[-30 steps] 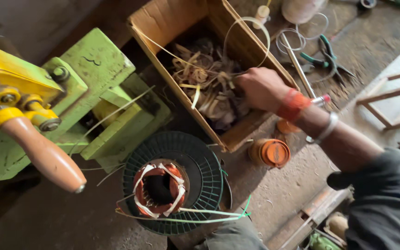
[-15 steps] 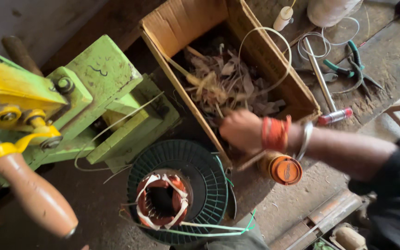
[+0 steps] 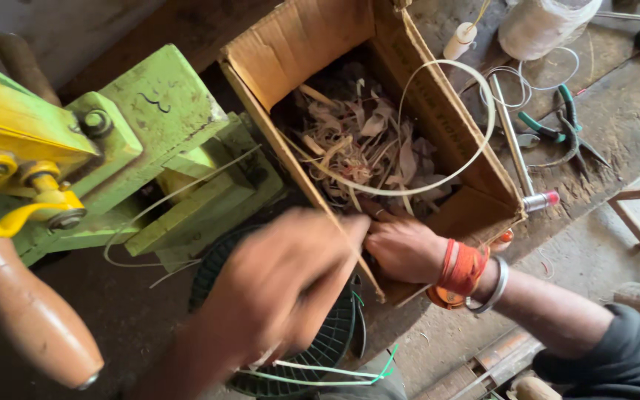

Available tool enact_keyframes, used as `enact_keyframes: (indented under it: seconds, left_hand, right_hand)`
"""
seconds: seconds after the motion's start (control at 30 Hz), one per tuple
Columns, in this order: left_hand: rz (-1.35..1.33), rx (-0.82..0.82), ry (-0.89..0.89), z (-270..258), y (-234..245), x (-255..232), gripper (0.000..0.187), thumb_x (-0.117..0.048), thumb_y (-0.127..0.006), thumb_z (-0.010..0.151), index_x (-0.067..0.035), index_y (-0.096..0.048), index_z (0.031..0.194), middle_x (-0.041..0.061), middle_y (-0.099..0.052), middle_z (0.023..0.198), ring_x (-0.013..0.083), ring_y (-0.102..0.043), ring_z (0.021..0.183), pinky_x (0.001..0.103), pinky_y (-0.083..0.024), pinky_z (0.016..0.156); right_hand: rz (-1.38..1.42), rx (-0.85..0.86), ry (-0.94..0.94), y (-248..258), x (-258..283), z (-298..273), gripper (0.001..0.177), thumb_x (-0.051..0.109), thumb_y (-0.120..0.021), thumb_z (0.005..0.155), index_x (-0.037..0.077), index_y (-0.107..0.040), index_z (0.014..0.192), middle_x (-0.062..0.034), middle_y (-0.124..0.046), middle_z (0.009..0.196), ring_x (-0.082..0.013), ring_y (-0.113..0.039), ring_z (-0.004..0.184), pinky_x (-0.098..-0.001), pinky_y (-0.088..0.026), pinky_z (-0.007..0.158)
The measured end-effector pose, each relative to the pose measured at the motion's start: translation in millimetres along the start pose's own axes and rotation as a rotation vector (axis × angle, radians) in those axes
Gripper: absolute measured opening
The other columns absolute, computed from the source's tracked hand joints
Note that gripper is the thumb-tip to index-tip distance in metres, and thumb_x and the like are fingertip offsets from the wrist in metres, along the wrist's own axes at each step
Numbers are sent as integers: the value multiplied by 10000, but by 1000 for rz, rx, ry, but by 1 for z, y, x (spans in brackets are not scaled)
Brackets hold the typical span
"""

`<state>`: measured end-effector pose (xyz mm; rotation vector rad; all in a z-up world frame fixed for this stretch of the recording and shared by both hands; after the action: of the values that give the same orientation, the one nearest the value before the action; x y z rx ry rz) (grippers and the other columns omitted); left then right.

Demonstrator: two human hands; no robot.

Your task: The person repairs an electric motor stator by stripping insulation from wires, twisting them together, and wrapping them with white tape. The person uses pliers to cut tape and handles multiple colored wires during the process.

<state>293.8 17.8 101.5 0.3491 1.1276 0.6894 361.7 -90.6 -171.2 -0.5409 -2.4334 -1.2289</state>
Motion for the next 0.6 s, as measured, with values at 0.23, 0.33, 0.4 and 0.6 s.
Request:
enact_keyframes:
  seconds: [0.23,0.33,0.4,0.6]
  left_hand:
    - [486,180,125,136,-118,138,658,-386,-683,800,81,-644,1263,323,-678,1178,439,-692,1012,536,-551,855]
    - [431,944,621,88,-176,187,479,-316,-642,870,22,-699,1205,238,-732,1159,352,-744,1040,444,-612,919]
    - [434,1139,601,36,-190,158,463,-325,-552,922,12,-746,1174,241,-761,1124,357,-776,1016,473,-622,924]
    - [561,944,447,4,-192,118,750,-314,-595,793,-56,-442,1480,281,-403,1529,544,-259,1446,730,-77,1140]
  right_hand:
    - [-231,-794,214,66,48,-37,286,152,-577,662,11,-694,882,-210,-715,1171,-377,-660,1085,-392,-541,828]
    - [-169,-576,104,38,29,-25,204,160,-580,754,44,-692,879,-185,-714,1128,-347,-678,1050,-412,-542,850]
    - [-73,-127,-93,-16,-2,-11,182,198,-579,925,87,-724,910,-132,-692,1063,-297,-680,1020,-418,-534,879]
    - [252,-664,174,-7,3,-18,294,207,-643,858,61,-693,1108,-198,-706,1070,-410,-652,977,-483,-514,816]
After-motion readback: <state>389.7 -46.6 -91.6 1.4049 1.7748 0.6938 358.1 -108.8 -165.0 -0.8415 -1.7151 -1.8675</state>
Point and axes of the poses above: each hand's wrist, its own z-axis towards the middle knuckle, its own y-axis out of the back of the hand, x = y × z, the point moved 10 cm from there along z, towards the middle knuckle
